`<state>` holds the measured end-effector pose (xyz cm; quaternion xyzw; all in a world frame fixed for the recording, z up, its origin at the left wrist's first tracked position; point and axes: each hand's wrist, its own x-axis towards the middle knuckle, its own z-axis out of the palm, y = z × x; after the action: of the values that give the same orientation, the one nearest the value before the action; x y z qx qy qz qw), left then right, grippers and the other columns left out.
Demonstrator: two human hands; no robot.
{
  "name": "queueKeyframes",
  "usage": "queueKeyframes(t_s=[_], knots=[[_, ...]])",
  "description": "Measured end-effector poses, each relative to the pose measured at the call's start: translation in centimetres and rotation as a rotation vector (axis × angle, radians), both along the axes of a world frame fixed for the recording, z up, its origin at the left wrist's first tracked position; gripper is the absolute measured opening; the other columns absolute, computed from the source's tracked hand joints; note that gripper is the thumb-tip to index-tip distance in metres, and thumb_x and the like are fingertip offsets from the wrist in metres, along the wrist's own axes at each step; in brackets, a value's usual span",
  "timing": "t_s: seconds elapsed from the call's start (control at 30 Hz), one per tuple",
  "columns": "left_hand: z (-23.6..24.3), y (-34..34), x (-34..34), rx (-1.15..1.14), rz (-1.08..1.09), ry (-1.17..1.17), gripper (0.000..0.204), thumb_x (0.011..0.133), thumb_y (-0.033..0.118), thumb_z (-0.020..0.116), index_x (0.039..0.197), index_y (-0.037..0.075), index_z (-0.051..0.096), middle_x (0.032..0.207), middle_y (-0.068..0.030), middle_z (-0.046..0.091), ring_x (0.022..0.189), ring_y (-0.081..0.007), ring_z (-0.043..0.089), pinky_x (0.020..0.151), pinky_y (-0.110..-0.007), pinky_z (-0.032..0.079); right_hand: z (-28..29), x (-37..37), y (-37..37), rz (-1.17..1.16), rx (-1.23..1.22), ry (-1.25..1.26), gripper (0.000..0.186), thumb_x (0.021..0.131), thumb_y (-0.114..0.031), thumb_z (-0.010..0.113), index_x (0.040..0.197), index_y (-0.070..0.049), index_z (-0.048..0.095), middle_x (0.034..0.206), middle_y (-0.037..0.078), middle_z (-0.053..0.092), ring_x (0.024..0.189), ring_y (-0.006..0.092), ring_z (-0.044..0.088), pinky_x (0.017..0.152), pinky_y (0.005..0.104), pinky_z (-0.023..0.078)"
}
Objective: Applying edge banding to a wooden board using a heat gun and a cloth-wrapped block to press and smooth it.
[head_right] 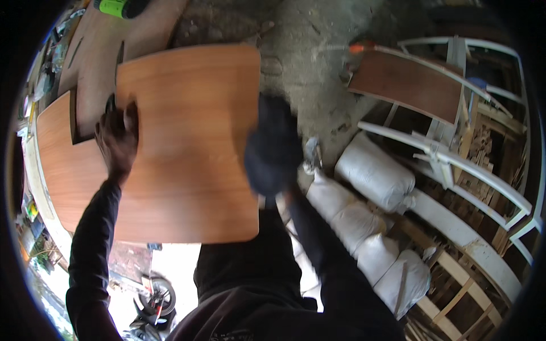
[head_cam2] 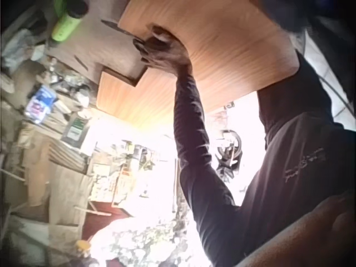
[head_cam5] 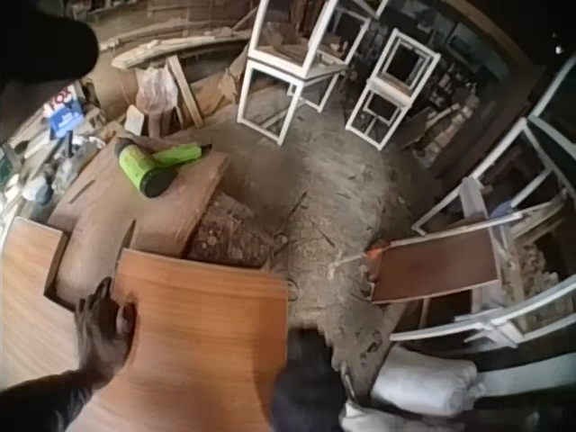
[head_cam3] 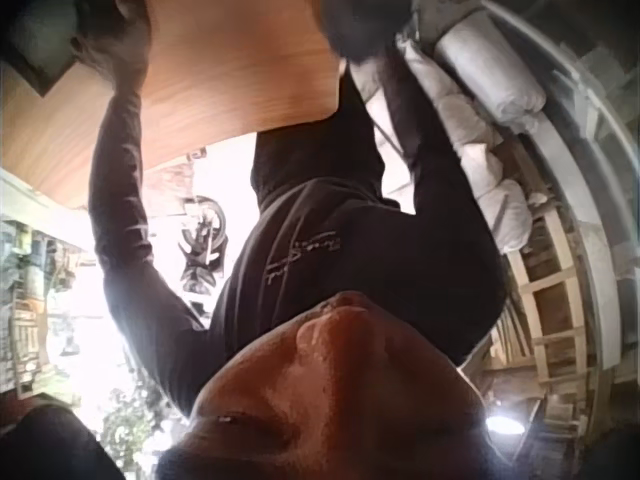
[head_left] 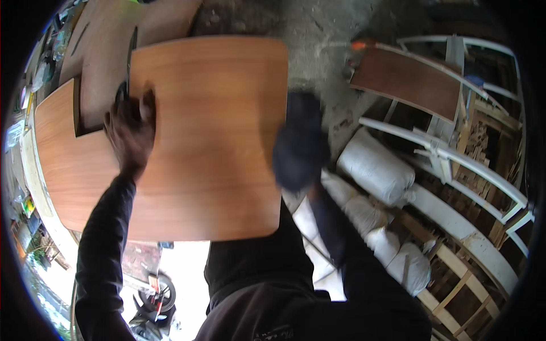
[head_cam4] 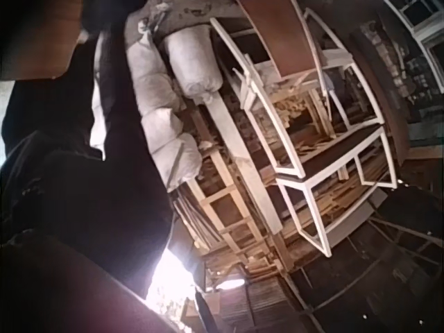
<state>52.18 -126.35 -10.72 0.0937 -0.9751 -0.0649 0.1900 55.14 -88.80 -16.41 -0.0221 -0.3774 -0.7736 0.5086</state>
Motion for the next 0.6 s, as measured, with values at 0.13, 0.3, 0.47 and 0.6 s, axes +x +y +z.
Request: queueKeyframes(t_s=[0.13, 0.3, 0.47, 0.6], knots=[[-0.9, -0.6, 0.1, -0.044, -0.011, -0.103, 0.055, 0.111, 0.053, 0.054, 0.101, 0.003, 0.073, 0.098, -0.0213, 0.072, 0.091, -0.0441, 0.065, 0.086, -0.055, 0.049, 1.3, -2.4, 0.8, -0.133, 0.163, -0.071, 0.056, 0.107, -0.048, 0.055, 0.061, -0.016, 0.055, 0.061, 0.004, 0.059, 0.051, 0.0241, 0.055, 0.053, 0.0407, 0.045], [-1.2, -0.9, -0.3, 0.018, 0.099, -0.153, 0.070, 0.105, 0.070, 0.049, 0.095, 0.006, 0.076, 0.102, -0.0210, 0.075, 0.102, -0.0446, 0.066, 0.097, -0.056, 0.048, 6.2, 12.5, -0.1, -0.175, 0.017, -0.114, 0.054, 0.107, -0.048, 0.056, 0.064, -0.015, 0.056, 0.064, 0.005, 0.060, 0.054, 0.0246, 0.056, 0.055, 0.0408, 0.046], [-0.8, -0.6, -0.4, -0.024, 0.103, -0.254, 0.069, 0.107, 0.068, 0.047, 0.110, 0.005, 0.077, 0.103, -0.0305, 0.074, 0.103, -0.0500, 0.067, 0.099, -0.057, 0.049, 4.0, 14.2, 1.4, -0.288, 0.063, -0.208, 0.051, 0.106, -0.047, 0.057, 0.068, -0.014, 0.057, 0.067, 0.005, 0.061, 0.058, 0.0251, 0.057, 0.057, 0.0410, 0.046], [-1.2, -1.1, 0.0, -0.023, 0.050, -0.187, 0.062, 0.109, 0.061, 0.049, 0.101, 0.005, 0.076, 0.100, -0.0270, 0.075, 0.101, -0.0470, 0.068, 0.096, -0.056, 0.049, 4.4, 15.1, 0.5, -0.283, 0.036, -0.223, 0.049, 0.106, -0.047, 0.058, 0.070, -0.014, 0.058, 0.070, 0.006, 0.062, 0.060, 0.0255, 0.057, 0.059, 0.0411, 0.047]])
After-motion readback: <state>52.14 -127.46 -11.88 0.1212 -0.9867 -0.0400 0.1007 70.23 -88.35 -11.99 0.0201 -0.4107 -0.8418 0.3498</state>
